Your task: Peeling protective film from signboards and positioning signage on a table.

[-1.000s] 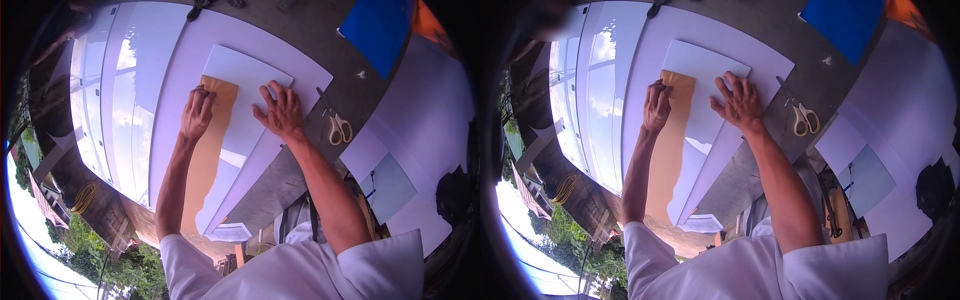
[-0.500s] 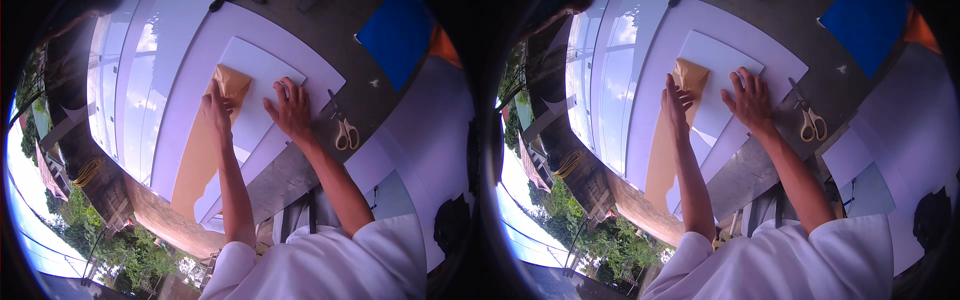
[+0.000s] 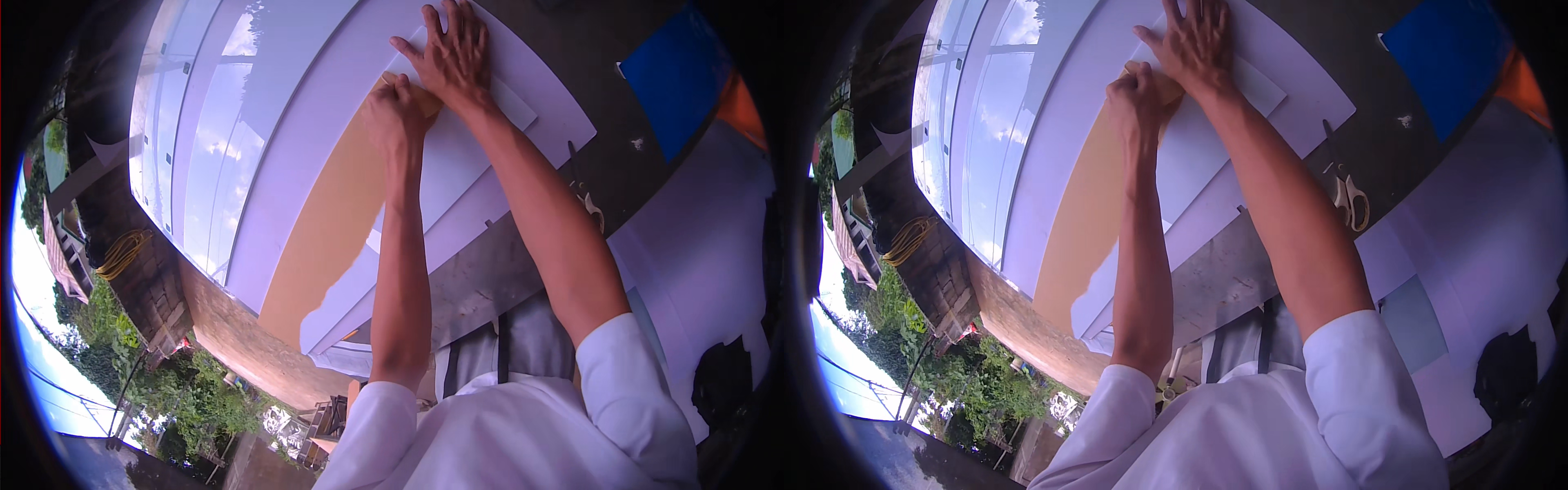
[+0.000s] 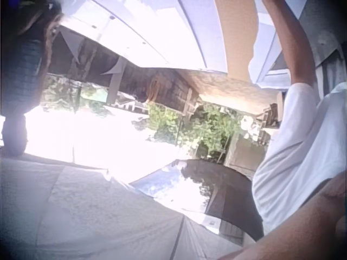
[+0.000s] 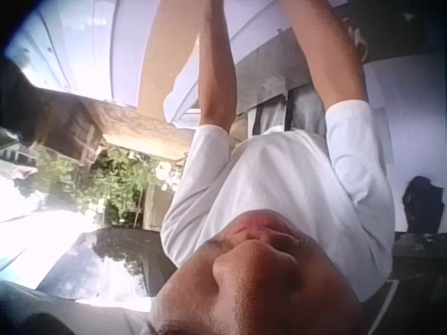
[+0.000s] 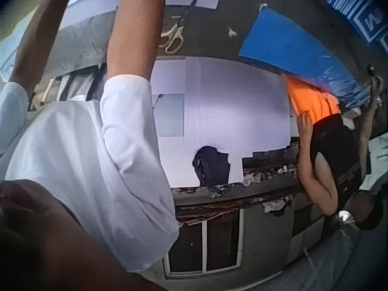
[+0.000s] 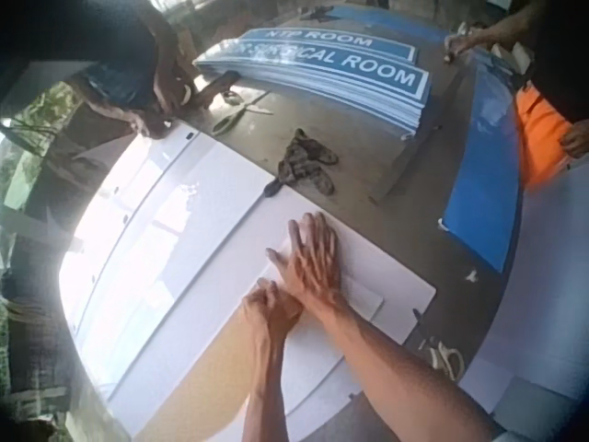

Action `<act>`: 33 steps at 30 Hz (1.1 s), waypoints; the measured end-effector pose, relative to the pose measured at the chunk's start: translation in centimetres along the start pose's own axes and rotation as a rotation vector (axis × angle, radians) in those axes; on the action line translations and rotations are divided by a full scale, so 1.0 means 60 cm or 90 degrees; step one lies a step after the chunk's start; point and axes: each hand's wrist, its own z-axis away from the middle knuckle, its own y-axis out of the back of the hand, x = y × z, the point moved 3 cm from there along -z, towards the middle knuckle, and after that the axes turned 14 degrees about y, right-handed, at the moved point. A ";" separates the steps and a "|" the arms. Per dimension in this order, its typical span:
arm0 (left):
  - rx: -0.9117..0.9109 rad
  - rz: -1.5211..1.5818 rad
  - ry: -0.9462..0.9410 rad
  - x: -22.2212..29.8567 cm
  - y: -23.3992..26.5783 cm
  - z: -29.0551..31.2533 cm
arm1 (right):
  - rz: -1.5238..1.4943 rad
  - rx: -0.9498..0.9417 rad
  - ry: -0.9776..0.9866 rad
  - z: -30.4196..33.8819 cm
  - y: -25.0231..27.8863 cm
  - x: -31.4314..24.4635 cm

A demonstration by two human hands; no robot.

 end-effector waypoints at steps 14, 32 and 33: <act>-0.193 0.165 0.105 -0.271 0.236 0.035 | 0.008 -0.120 -0.051 -0.013 0.017 -0.014; -0.109 0.258 0.248 -0.605 0.523 0.095 | 0.063 -0.163 -0.065 -0.009 0.007 -0.015; -0.050 0.288 0.207 -0.594 0.511 0.091 | 0.052 -0.163 -0.052 -0.011 0.004 -0.014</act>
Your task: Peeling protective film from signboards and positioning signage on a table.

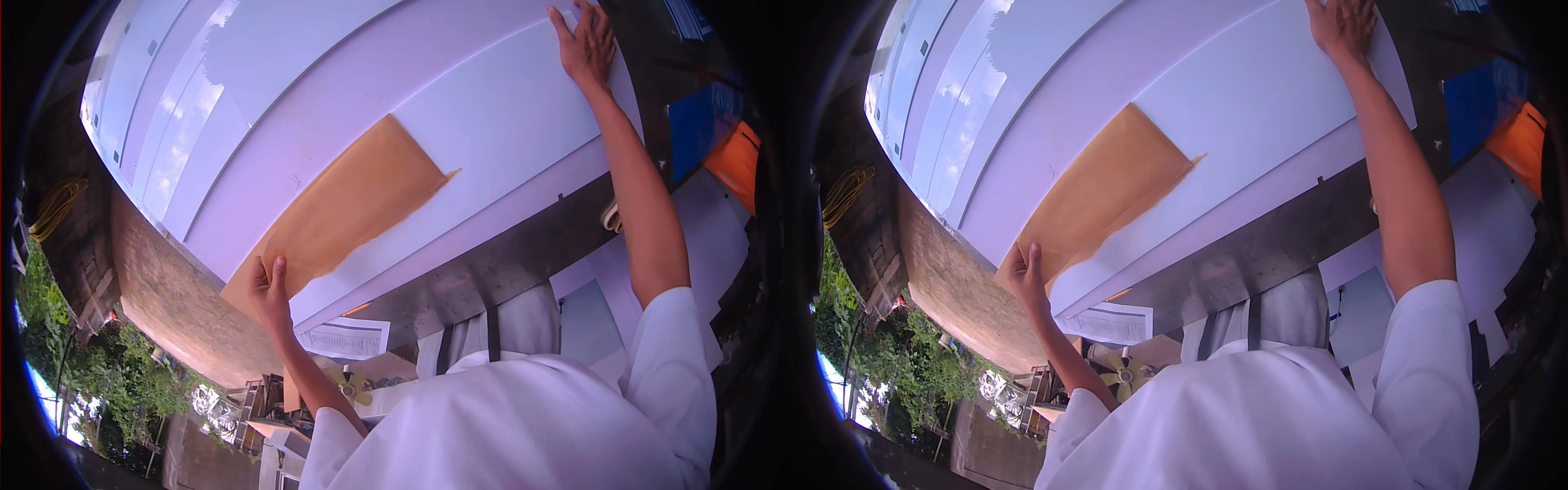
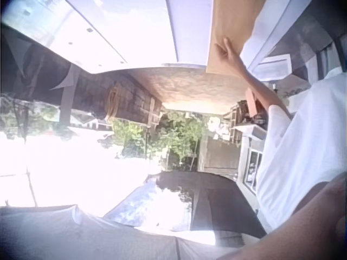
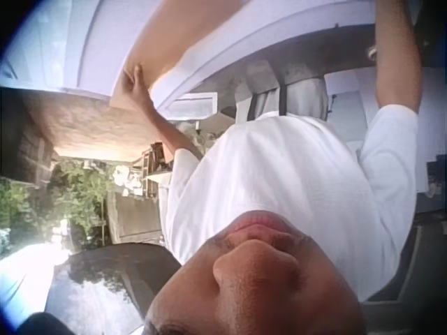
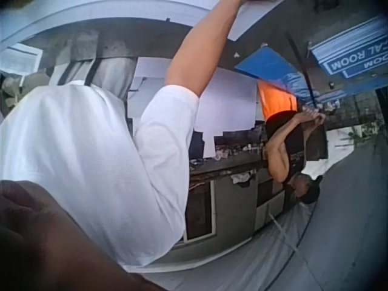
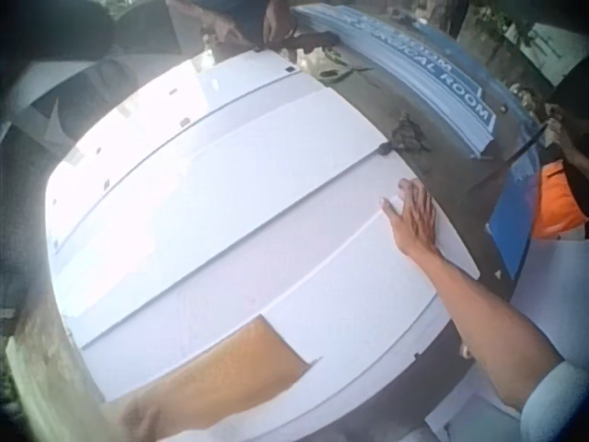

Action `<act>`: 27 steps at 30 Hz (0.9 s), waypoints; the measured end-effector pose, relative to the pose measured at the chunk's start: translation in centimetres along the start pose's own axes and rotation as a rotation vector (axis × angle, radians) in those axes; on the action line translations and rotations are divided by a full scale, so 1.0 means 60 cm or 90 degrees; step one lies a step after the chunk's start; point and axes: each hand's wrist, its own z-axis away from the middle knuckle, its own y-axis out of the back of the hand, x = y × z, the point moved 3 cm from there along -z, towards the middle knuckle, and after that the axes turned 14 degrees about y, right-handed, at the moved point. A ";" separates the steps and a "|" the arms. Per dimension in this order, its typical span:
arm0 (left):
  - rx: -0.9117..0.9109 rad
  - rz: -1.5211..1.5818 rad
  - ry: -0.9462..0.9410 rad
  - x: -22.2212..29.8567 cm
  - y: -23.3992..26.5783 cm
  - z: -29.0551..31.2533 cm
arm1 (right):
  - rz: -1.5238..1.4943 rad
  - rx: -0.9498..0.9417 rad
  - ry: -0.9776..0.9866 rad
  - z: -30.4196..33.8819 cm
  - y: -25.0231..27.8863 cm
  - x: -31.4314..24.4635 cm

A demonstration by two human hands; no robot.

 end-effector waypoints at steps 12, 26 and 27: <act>0.352 -0.342 -0.172 0.056 -0.220 0.111 | 0.014 0.008 0.018 0.003 -0.009 0.007; 0.206 -0.274 -0.138 0.070 -0.451 0.081 | 0.010 0.041 0.024 0.001 0.001 -0.002; 0.206 -0.277 -0.138 0.070 -0.447 0.084 | 0.008 0.039 0.021 0.005 0.001 0.000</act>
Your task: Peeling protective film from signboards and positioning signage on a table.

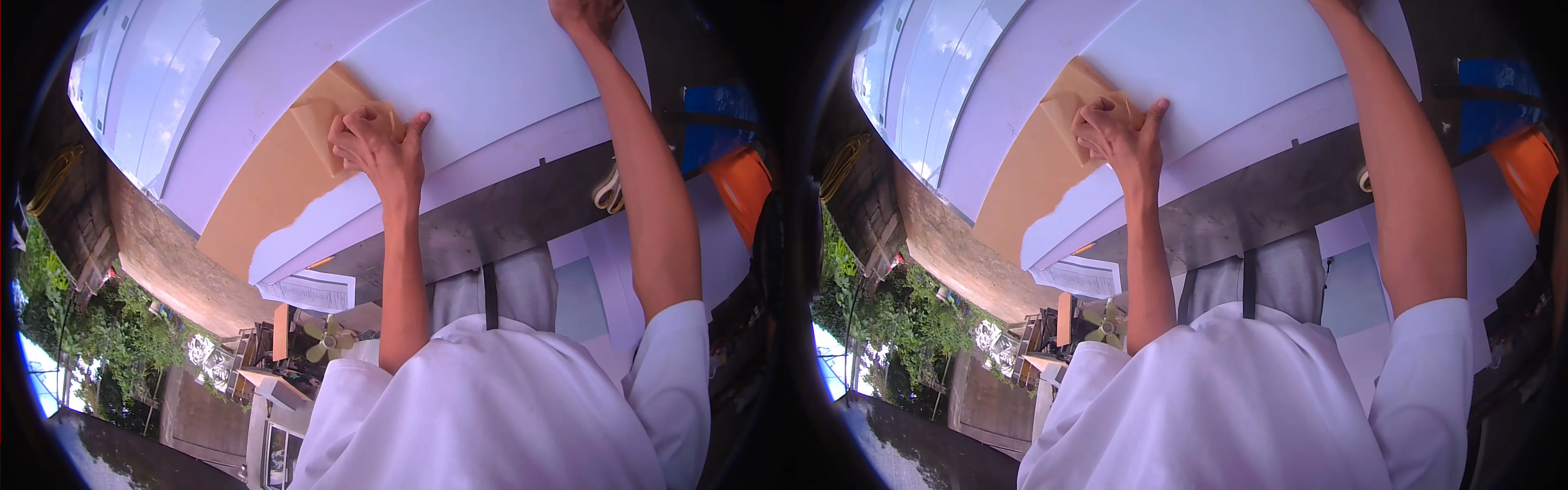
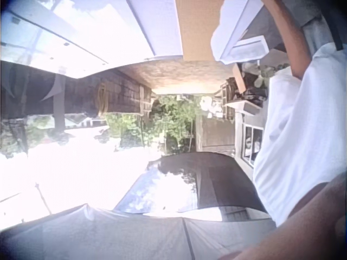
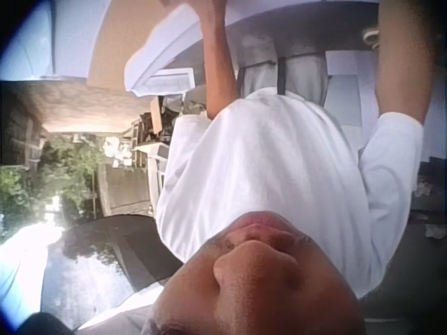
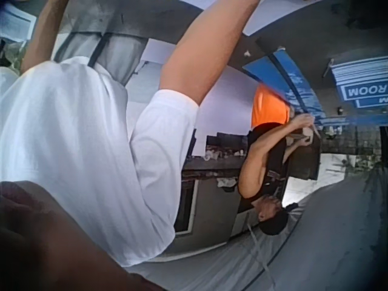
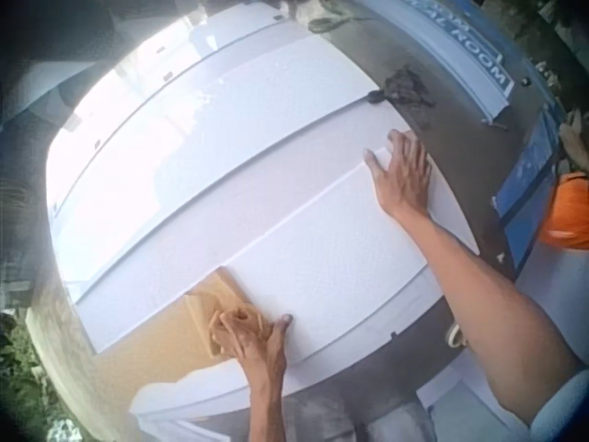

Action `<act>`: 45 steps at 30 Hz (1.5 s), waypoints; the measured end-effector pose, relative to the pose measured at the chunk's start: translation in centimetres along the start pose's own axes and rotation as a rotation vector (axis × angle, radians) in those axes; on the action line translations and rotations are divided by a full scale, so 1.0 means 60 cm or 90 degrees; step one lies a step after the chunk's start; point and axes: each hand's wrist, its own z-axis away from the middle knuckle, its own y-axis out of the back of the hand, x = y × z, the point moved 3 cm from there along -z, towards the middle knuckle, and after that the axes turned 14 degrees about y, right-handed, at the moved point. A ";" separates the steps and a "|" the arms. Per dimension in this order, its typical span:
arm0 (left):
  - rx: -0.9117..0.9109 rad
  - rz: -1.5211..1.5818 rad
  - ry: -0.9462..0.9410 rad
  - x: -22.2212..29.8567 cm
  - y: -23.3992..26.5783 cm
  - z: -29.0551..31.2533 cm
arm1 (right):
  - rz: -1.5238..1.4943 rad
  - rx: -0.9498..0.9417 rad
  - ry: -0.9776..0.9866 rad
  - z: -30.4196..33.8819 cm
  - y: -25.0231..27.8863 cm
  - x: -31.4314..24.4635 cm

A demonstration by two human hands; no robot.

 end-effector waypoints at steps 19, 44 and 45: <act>-0.146 0.146 0.115 -0.029 0.052 -0.032 | -0.003 -0.027 -0.020 0.005 -0.016 -0.006; -0.088 -0.006 0.105 -0.010 0.036 -0.016 | 0.024 -0.014 -0.025 -0.003 -0.018 0.007; -0.095 0.020 0.089 -0.002 0.035 -0.016 | 0.023 -0.014 -0.024 -0.001 -0.018 0.007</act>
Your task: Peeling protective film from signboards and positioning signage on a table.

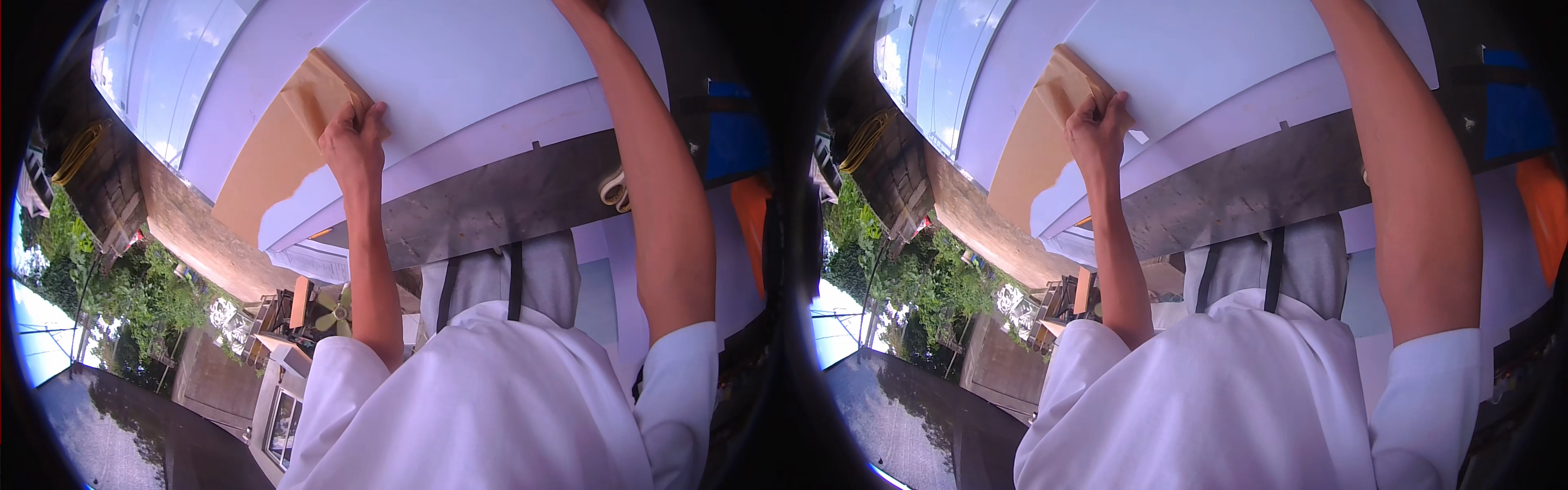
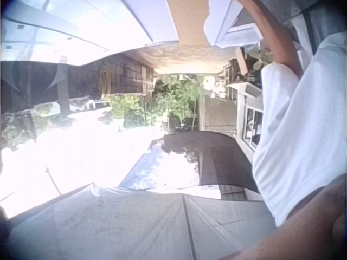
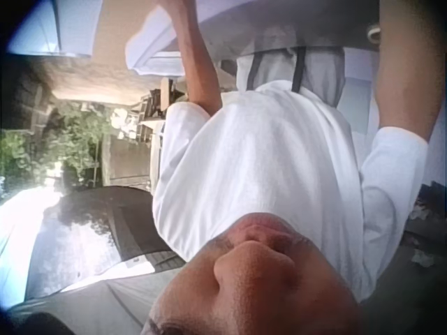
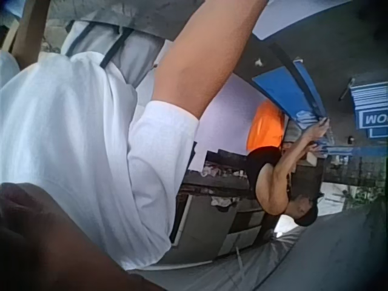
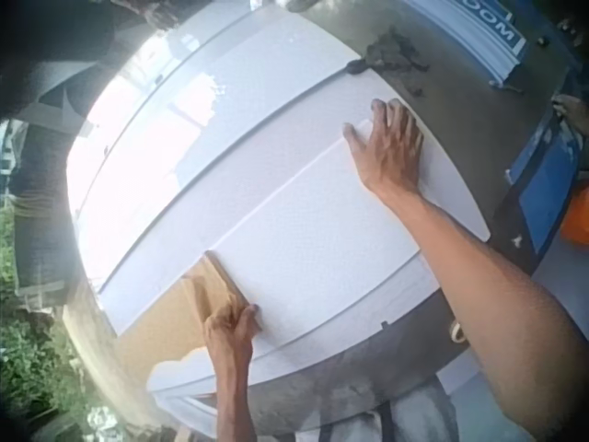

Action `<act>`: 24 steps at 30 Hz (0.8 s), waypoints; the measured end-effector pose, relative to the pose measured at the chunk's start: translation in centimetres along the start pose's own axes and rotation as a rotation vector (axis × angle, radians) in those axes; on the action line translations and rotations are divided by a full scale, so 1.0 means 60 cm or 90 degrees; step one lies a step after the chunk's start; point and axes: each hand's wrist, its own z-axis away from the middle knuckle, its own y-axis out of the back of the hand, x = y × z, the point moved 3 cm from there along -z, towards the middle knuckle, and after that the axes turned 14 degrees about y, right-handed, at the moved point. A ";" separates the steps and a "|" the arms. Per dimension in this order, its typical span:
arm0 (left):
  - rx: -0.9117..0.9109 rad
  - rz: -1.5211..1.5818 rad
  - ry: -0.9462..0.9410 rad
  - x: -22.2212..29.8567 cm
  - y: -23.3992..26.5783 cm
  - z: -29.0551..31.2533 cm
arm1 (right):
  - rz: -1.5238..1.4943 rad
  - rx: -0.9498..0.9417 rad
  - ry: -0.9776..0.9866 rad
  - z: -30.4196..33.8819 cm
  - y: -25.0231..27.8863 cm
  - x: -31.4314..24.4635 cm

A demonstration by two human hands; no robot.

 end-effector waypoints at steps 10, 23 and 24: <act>-0.104 -0.076 0.037 0.010 0.058 -0.018 | -0.022 0.004 0.007 0.002 0.012 -0.004; -0.146 0.040 -0.011 -0.046 0.128 -0.081 | -0.147 0.020 0.012 -0.001 0.023 0.003; 0.019 0.064 -0.092 -0.033 0.137 -0.060 | -0.142 0.026 0.015 0.005 0.033 -0.006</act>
